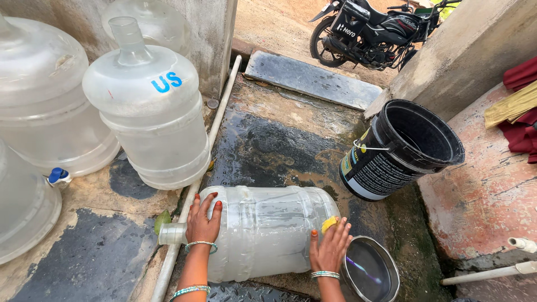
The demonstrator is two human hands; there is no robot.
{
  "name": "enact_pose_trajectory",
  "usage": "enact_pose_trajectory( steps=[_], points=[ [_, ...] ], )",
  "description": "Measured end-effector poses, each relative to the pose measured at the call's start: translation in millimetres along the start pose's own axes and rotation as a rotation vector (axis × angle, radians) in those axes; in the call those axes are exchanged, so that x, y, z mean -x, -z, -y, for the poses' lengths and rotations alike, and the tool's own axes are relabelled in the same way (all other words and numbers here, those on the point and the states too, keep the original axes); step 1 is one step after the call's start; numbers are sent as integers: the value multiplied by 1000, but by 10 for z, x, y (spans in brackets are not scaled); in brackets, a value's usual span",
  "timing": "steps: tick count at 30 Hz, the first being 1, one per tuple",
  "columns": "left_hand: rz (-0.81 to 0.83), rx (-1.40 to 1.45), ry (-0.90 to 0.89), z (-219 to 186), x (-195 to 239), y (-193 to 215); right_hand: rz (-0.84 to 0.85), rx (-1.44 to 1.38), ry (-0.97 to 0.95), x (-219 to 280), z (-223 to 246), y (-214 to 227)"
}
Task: The person scrubs the exterior of a large plastic water dispenser with a yellow sponge. They rotate the dispenser to clean different sides and then lift it to inspect the surface.
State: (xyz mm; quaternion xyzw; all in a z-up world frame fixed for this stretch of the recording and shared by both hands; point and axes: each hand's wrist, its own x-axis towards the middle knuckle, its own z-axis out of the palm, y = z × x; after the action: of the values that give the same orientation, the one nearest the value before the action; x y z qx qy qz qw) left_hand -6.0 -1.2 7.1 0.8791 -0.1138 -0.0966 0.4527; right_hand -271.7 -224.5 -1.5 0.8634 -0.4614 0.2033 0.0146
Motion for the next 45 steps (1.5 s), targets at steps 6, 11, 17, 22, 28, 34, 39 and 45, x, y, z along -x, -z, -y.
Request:
enact_pose_trajectory(
  steps=[6,11,17,22,28,34,39,45],
  points=[
    [-30,-17,4,-28,51,1,88,-130,627,547,1165,77],
    [-94,3,-98,5,98,23,393,-210,903,260,1565,247],
    [-65,-3,-24,-87,153,68,509,-193,324,-929,1192,136],
    [-72,33,-46,-169,177,90,434,-308,399,-721,1322,117],
    [-26,70,-31,-161,157,123,452,-440,756,151,1961,234],
    [-53,92,-42,-134,190,79,652,-183,458,-524,2302,79],
    [-59,30,-17,-191,183,112,702,-99,210,-608,2230,100],
    [-4,59,58,-175,124,76,206,-238,807,592,1844,148]
  ],
)
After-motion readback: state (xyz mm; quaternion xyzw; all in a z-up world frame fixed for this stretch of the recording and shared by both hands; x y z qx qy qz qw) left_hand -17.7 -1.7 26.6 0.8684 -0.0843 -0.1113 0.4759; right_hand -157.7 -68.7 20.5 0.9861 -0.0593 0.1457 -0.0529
